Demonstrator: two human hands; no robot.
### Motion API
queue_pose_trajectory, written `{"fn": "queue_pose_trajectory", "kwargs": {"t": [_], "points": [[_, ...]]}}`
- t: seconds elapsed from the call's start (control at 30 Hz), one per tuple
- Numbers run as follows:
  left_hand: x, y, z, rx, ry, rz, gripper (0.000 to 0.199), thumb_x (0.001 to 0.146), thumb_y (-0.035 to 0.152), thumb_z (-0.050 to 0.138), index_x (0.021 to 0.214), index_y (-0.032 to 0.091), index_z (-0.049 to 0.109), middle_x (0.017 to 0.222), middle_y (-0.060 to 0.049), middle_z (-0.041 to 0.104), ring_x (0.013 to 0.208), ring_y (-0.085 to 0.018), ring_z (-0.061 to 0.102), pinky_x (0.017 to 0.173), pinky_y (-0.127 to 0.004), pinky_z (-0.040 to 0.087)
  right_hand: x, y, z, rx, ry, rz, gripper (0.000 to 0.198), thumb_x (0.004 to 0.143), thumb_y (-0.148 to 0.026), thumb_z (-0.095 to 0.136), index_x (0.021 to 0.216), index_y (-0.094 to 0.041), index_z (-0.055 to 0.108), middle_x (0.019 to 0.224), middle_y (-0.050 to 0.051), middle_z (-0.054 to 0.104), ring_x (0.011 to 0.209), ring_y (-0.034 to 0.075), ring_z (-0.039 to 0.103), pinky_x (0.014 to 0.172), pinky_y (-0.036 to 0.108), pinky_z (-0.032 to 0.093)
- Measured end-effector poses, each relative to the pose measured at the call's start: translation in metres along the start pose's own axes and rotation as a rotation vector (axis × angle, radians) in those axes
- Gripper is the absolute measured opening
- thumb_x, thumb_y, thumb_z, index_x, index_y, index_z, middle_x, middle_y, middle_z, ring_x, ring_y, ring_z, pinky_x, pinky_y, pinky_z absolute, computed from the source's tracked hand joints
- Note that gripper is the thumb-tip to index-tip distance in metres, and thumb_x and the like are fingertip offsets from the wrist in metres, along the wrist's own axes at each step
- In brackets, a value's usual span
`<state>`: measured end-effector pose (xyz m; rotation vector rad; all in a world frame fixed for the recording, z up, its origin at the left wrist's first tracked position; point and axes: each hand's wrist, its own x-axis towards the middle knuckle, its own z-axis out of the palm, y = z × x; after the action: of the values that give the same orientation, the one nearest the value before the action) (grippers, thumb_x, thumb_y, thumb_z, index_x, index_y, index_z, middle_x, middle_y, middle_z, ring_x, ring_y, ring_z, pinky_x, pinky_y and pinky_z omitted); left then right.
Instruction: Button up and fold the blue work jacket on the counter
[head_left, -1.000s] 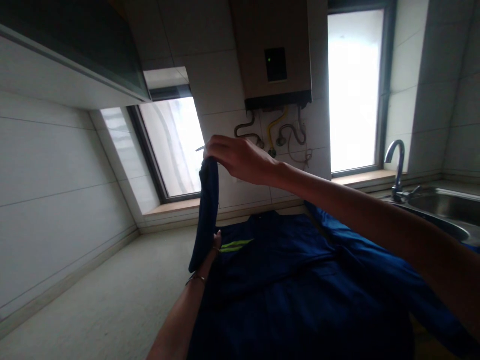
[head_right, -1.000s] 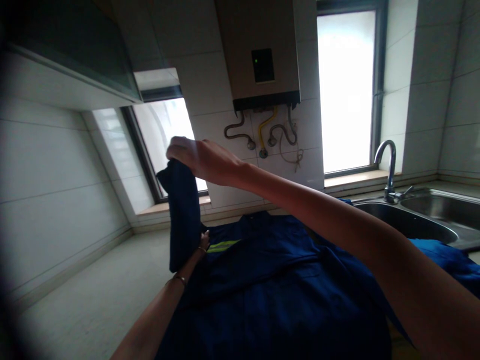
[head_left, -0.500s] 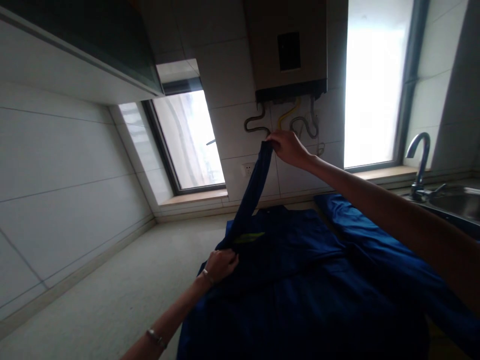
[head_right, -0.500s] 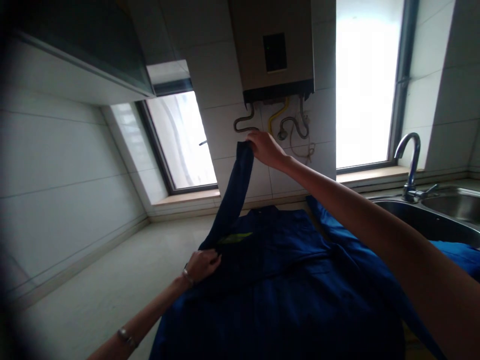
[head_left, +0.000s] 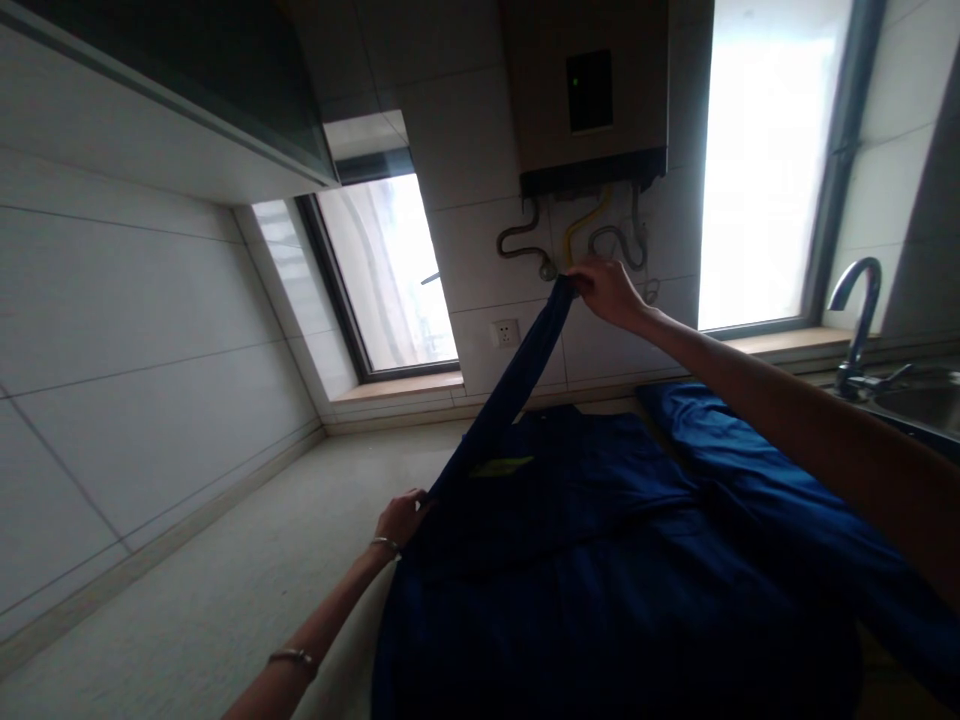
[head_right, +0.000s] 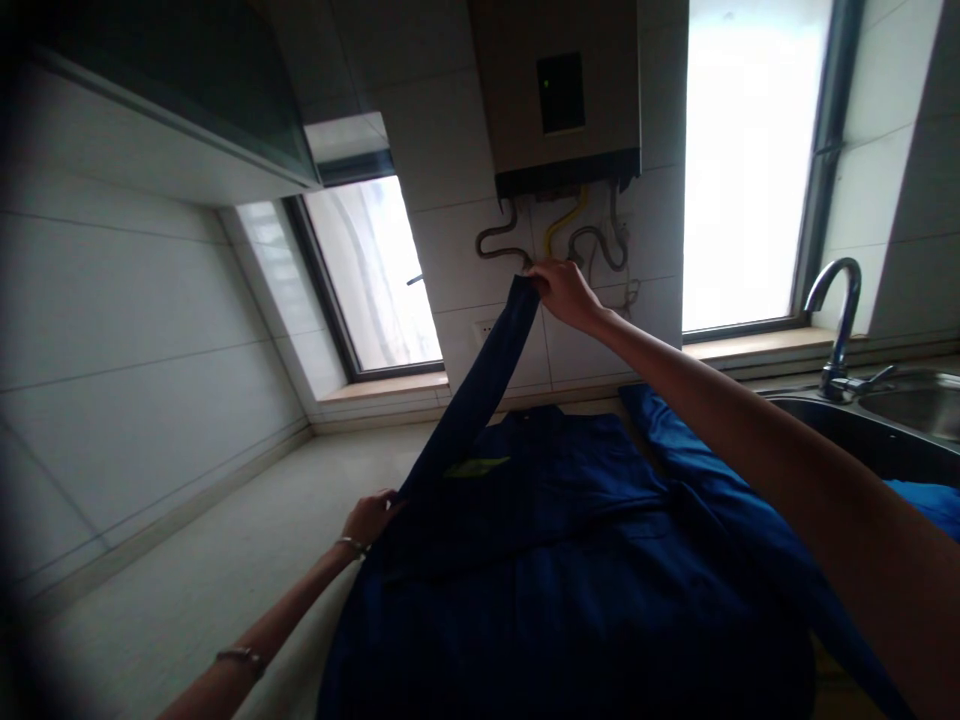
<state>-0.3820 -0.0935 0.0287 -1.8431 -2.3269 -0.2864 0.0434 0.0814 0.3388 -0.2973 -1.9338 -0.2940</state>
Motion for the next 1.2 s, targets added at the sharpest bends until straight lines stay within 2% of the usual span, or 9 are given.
{"fn": "queue_pose_trajectory", "kwargs": {"t": [0.13,0.3,0.47,0.53,0.6,0.7,0.77,1.0,1.2], "points": [[-0.004,-0.01,0.009,0.072,-0.019,0.093,0.025,0.091,0.031,0.041,0.107,0.022,0.058,0.11,-0.006,0.062,0.095,-0.02,0.061,0.076,-0.029,0.048,-0.052,-0.014,-0.023,-0.025,0.017,-0.005,0.022,0.088,-0.024,0.045,0.096,-0.019,0.065,0.096,0.006,0.065,0.094,0.018,0.059,0.084,0.035,0.047],[-0.006,-0.02,0.024,0.026,-0.036,0.304,0.06,0.084,0.007,0.034,0.141,0.025,0.03,0.136,-0.005,0.046,0.12,-0.018,0.047,0.095,-0.029,0.044,-0.183,-0.042,-0.069,-0.015,-0.119,0.147,0.027,0.085,-0.026,0.049,0.107,-0.032,0.063,0.11,0.004,0.063,0.103,0.02,0.059,0.094,0.039,0.046],[-0.001,-0.033,0.036,0.011,-0.099,0.443,0.07,0.076,-0.001,0.031,0.142,0.022,0.03,0.146,-0.004,0.034,0.126,-0.018,0.041,0.105,-0.033,0.036,-0.329,-0.065,-0.088,0.077,-0.373,0.681,0.021,0.079,-0.046,0.052,0.095,-0.045,0.066,0.111,0.009,0.061,0.107,0.025,0.057,0.096,0.034,0.046],[0.001,-0.036,0.038,0.008,-0.127,0.456,0.071,0.074,-0.002,0.03,0.142,0.02,0.031,0.145,-0.005,0.035,0.127,-0.017,0.04,0.107,-0.032,0.034,-0.372,-0.069,-0.085,0.176,-0.465,0.862,0.021,0.076,-0.054,0.051,0.089,-0.048,0.065,0.112,0.011,0.06,0.105,0.028,0.057,0.091,0.036,0.048],[0.002,-0.035,0.038,0.009,-0.129,0.451,0.07,0.074,-0.001,0.031,0.142,0.018,0.031,0.145,-0.005,0.036,0.129,-0.016,0.038,0.108,-0.031,0.033,-0.399,-0.067,-0.079,0.293,-0.436,1.061,0.032,0.073,-0.06,0.049,0.103,-0.051,0.059,0.12,0.011,0.056,0.099,0.029,0.06,0.081,0.037,0.051],[-0.001,-0.029,0.035,0.005,-0.104,0.476,0.071,0.076,0.001,0.035,0.143,0.02,0.027,0.148,-0.004,0.03,0.131,-0.017,0.035,0.109,-0.032,0.033,-0.409,-0.053,-0.066,0.41,-0.352,1.339,0.067,0.07,-0.061,0.05,0.132,-0.038,0.039,0.131,0.014,0.048,0.099,0.031,0.061,0.077,0.043,0.054],[-0.004,-0.023,0.031,0.021,-0.093,0.503,0.072,0.078,0.001,0.034,0.144,0.026,0.024,0.15,-0.002,0.026,0.131,-0.017,0.035,0.106,-0.033,0.038,-0.4,-0.04,-0.056,0.402,-0.379,1.403,0.079,0.067,-0.056,0.054,0.136,-0.024,0.035,0.127,0.017,0.051,0.098,0.033,0.061,0.077,0.047,0.053],[-0.017,-0.016,0.024,0.138,-0.136,0.694,0.066,0.082,0.001,0.034,0.139,0.034,0.034,0.144,0.0,0.037,0.132,-0.018,0.035,0.107,-0.037,0.034,-0.379,-0.013,-0.037,0.053,-0.499,0.94,0.044,0.066,-0.02,0.049,0.108,-0.019,0.062,0.109,0.008,0.063,0.107,0.025,0.056,0.099,0.04,0.041],[-0.019,0.002,0.016,0.038,-0.165,0.604,0.062,0.073,0.001,0.039,0.128,0.026,0.052,0.136,0.0,0.049,0.126,-0.016,0.043,0.108,-0.029,0.033,-0.361,-0.027,-0.034,-0.185,-0.781,0.759,0.041,0.072,-0.009,0.042,0.101,-0.019,0.07,0.104,0.01,0.065,0.099,0.024,0.059,0.097,0.035,0.04]]}}
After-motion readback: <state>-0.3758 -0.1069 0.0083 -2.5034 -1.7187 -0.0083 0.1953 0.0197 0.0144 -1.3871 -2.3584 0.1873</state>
